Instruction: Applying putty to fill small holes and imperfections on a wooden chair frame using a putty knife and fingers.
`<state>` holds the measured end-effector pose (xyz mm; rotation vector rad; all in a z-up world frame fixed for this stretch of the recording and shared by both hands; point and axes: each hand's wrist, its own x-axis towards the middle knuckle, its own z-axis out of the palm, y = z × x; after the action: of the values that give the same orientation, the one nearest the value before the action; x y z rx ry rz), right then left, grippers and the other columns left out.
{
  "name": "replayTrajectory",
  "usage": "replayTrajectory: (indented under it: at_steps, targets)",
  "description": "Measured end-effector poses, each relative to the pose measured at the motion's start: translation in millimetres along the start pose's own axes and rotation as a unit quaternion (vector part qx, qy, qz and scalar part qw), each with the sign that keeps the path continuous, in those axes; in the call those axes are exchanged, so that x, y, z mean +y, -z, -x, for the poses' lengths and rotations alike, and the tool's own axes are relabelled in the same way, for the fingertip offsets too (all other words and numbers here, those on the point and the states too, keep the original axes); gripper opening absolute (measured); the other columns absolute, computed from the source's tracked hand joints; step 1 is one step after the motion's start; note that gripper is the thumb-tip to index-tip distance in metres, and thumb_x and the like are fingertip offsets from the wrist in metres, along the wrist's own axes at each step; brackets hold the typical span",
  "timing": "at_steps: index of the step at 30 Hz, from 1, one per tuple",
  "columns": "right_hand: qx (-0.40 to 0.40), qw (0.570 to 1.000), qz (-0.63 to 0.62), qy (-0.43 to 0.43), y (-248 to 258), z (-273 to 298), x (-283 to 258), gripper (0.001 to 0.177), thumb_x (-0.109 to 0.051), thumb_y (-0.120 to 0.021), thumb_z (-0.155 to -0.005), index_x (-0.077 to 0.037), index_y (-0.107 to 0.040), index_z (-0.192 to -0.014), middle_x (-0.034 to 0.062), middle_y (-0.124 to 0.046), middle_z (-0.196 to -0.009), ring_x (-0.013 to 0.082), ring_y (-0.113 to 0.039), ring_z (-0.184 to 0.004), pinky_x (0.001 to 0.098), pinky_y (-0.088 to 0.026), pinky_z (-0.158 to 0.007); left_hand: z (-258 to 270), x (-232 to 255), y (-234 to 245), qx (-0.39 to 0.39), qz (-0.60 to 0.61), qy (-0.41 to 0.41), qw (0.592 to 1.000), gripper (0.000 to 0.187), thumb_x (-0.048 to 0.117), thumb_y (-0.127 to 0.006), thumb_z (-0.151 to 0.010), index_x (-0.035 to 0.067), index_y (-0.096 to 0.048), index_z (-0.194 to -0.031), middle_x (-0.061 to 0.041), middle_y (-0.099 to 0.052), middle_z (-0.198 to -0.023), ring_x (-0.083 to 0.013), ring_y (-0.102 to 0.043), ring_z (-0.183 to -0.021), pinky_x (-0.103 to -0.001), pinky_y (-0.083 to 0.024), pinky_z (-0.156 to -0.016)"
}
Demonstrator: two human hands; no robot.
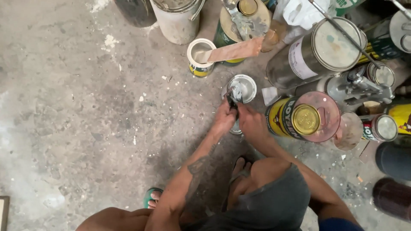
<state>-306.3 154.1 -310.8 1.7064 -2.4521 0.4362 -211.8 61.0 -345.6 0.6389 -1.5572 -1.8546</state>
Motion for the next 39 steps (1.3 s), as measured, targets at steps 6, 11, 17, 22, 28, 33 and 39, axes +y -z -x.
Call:
replayTrajectory:
  at_steps: [6,11,17,22,28,33,39]
  targets:
    - [-0.012,0.998,-0.052,-0.036,-14,0,6,0.025,-0.023,-0.064,-0.090,-0.013,-0.076,-0.109,0.0179,-0.074,-0.080,0.0423,-0.072,-0.070,0.0536,-0.056,-0.061,16,29,-7,0.015,-0.010,-0.028,0.999,0.071,-0.011,-0.043,-0.085,-0.013,-0.028,-0.154,-0.043,-0.039,-0.149,-0.0502,-0.033,-0.145,-0.059,-0.022,-0.124]
    - [-0.012,0.995,-0.094,-0.039,-30,-3,12,0.031,-0.023,-0.055,-0.097,-0.018,-0.072,-0.123,0.0193,-0.074,-0.087,0.0462,-0.070,-0.074,0.0566,-0.054,-0.061,8,16,-5,0.004,-0.049,-0.001,0.999,0.081,-0.006,-0.048,-0.082,-0.002,-0.026,-0.160,-0.041,-0.044,-0.146,-0.0495,-0.039,-0.142,-0.053,-0.029,-0.124]
    - [-0.034,0.999,-0.013,-0.019,-4,-8,7,0.035,-0.020,-0.055,-0.093,-0.021,-0.072,-0.124,0.0165,-0.075,-0.086,0.0407,-0.073,-0.071,0.0537,-0.057,-0.061,2,-7,-5,0.065,0.013,0.092,0.994,0.032,0.003,-0.051,-0.088,0.009,-0.073,-0.110,-0.012,-0.073,-0.094,-0.0237,-0.069,-0.093,-0.040,-0.053,-0.086]
    - [-0.001,0.998,-0.014,0.053,-4,-11,6,0.032,-0.021,-0.052,-0.103,-0.018,-0.073,-0.126,0.0139,-0.076,-0.102,0.0335,-0.075,-0.081,0.0418,-0.061,-0.064,-9,4,-11,0.130,0.116,0.165,0.971,0.012,0.007,-0.063,-0.077,0.011,-0.074,-0.081,0.005,-0.063,-0.073,-0.0100,-0.058,-0.068,-0.030,-0.049,-0.062]
    - [0.017,0.997,-0.056,0.052,-16,-9,15,0.031,-0.020,-0.053,-0.104,-0.013,-0.073,-0.127,0.0160,-0.075,-0.106,0.0352,-0.075,-0.085,0.0418,-0.061,-0.065,-10,41,-14,0.083,0.067,0.112,0.988,0.035,-0.002,-0.054,-0.085,-0.004,-0.071,-0.116,-0.017,-0.067,-0.110,-0.0251,-0.062,-0.106,-0.045,-0.052,-0.093]
    - [-0.007,0.997,-0.062,0.035,-19,-10,24,0.030,-0.019,-0.055,-0.101,-0.014,-0.072,-0.125,0.0169,-0.075,-0.100,0.0375,-0.074,-0.082,0.0469,-0.060,-0.065,-1,12,-18,0.078,0.060,0.127,0.987,0.026,0.000,-0.052,-0.084,-0.003,-0.073,-0.099,-0.014,-0.064,-0.091,-0.0228,-0.060,-0.087,-0.041,-0.051,-0.074]
    - [-0.019,0.998,-0.046,0.048,-19,-20,29,0.027,-0.014,-0.059,-0.097,-0.008,-0.072,-0.119,0.0185,-0.074,-0.095,0.0396,-0.074,-0.077,0.0482,-0.060,-0.062,1,29,-11,0.023,0.045,0.156,0.987,0.034,-0.001,-0.046,-0.086,-0.006,-0.067,-0.114,-0.015,-0.064,-0.098,-0.0220,-0.058,-0.086,-0.041,-0.053,-0.068]
